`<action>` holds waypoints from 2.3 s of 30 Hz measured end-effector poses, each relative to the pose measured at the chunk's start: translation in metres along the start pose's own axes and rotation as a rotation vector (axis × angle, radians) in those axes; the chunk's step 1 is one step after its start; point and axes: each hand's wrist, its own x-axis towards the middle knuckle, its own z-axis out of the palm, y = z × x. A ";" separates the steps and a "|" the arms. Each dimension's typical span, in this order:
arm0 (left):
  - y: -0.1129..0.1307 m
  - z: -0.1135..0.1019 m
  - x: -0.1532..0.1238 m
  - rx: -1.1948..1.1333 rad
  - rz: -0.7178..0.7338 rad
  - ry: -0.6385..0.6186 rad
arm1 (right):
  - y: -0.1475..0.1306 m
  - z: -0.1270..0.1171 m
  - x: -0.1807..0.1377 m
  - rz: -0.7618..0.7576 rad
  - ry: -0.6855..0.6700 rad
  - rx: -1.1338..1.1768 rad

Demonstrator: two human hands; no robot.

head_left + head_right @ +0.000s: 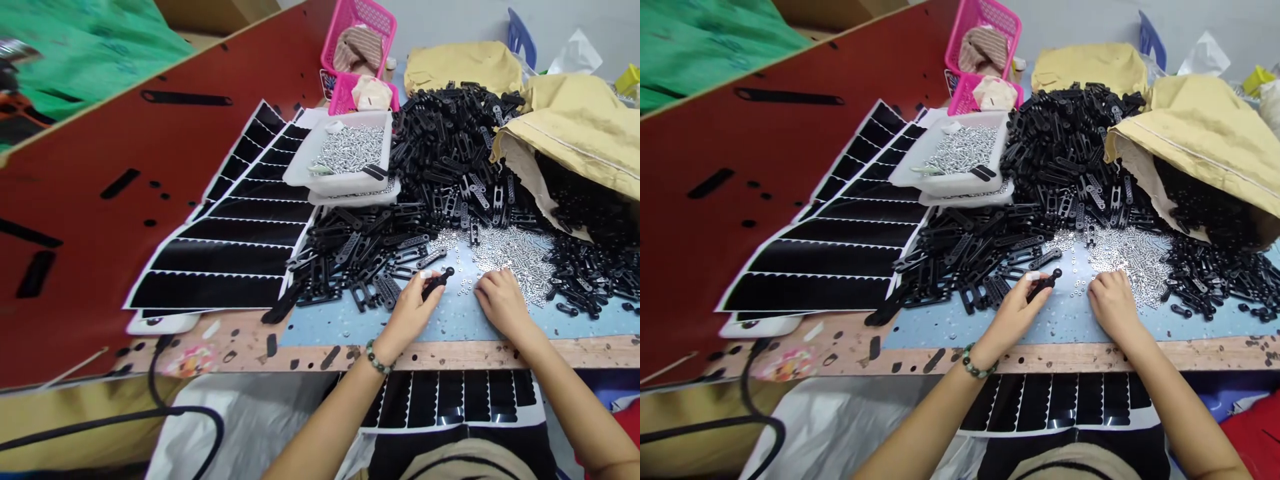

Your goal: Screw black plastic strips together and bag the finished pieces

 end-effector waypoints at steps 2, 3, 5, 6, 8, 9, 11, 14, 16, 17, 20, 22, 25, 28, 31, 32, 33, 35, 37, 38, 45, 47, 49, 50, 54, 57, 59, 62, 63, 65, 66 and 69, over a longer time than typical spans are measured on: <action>-0.001 0.001 -0.001 0.010 -0.003 -0.011 | 0.000 0.002 0.002 -0.006 0.023 0.021; -0.001 0.001 -0.001 0.023 0.007 -0.013 | -0.001 0.002 0.004 -0.033 0.026 0.035; 0.000 0.003 0.000 0.047 0.048 -0.005 | -0.001 0.004 0.007 -0.079 0.017 0.046; 0.001 0.004 0.002 0.059 0.078 0.000 | -0.001 0.004 0.008 -0.073 0.016 0.039; 0.002 0.007 0.005 0.097 0.140 -0.014 | 0.002 0.003 0.007 -0.002 0.044 0.035; 0.003 0.009 0.006 0.126 0.169 -0.037 | 0.005 0.002 0.004 0.031 0.065 0.058; 0.004 0.011 0.009 0.192 0.217 -0.100 | 0.009 0.000 -0.002 0.038 0.092 0.164; 0.002 0.009 0.010 0.231 0.243 -0.141 | 0.007 0.002 -0.007 -0.017 0.080 0.303; 0.000 0.006 0.008 0.196 0.223 -0.081 | 0.001 0.006 -0.005 -0.022 0.059 0.276; 0.000 0.004 0.007 0.173 0.207 -0.042 | -0.002 0.008 -0.002 -0.020 0.047 0.238; 0.000 0.004 0.003 0.135 0.188 0.003 | -0.005 0.009 0.005 0.004 0.015 0.115; 0.001 0.008 0.003 0.161 0.214 -0.057 | -0.002 0.006 0.004 0.061 0.056 0.103; 0.001 0.014 0.007 0.271 0.271 -0.193 | 0.004 0.002 -0.006 0.051 0.101 0.251; -0.001 0.013 0.016 0.382 0.331 -0.297 | 0.002 0.003 -0.020 -0.037 0.056 0.328; -0.005 0.008 0.022 0.415 0.374 -0.355 | -0.002 0.006 -0.024 -0.033 0.040 0.296; -0.006 0.007 0.022 0.417 0.382 -0.366 | -0.001 0.005 -0.021 -0.024 0.036 0.297; -0.006 0.007 0.021 0.418 0.386 -0.373 | 0.001 0.004 -0.014 -0.005 0.047 0.299; -0.005 0.009 0.014 0.417 0.381 -0.371 | 0.008 0.002 0.007 0.082 0.122 0.273; -0.002 0.010 0.003 0.415 0.365 -0.364 | 0.017 0.003 0.037 0.212 0.219 0.178; 0.000 0.010 -0.003 0.412 0.357 -0.365 | 0.022 0.004 0.052 0.261 0.228 0.118; 0.016 0.003 0.014 0.045 0.148 -0.176 | 0.025 0.008 0.064 0.319 0.274 0.229; 0.019 0.014 0.037 -0.194 -0.026 -0.150 | 0.021 0.005 0.044 0.222 0.284 0.334; 0.022 0.029 0.058 -0.409 -0.151 -0.176 | 0.024 -0.001 0.029 0.092 0.219 0.358; 0.024 0.036 0.066 -0.473 -0.185 -0.188 | 0.031 -0.006 0.026 0.070 0.203 0.339; 0.029 0.046 0.074 -0.467 -0.231 -0.222 | 0.088 -0.034 0.034 0.374 0.326 0.018; 0.030 0.040 0.069 -0.308 -0.194 -0.270 | 0.129 -0.053 0.042 0.550 0.162 -0.236; 0.031 0.034 0.066 -0.161 -0.077 -0.241 | 0.142 -0.059 0.039 0.498 0.036 -0.296; 0.035 0.028 0.065 -0.024 0.102 -0.186 | 0.147 -0.062 0.024 0.323 -0.059 -0.311; 0.037 0.027 0.064 -0.009 0.127 -0.200 | 0.148 -0.063 0.019 0.297 -0.063 -0.311; 0.040 0.025 0.062 -0.003 0.136 -0.257 | 0.147 -0.066 0.010 0.295 -0.022 -0.275; 0.042 0.024 0.060 -0.005 0.138 -0.271 | 0.145 -0.067 0.008 0.299 0.023 -0.213; 0.048 0.025 0.056 -0.006 0.148 -0.195 | 0.119 -0.068 0.008 0.288 0.187 0.191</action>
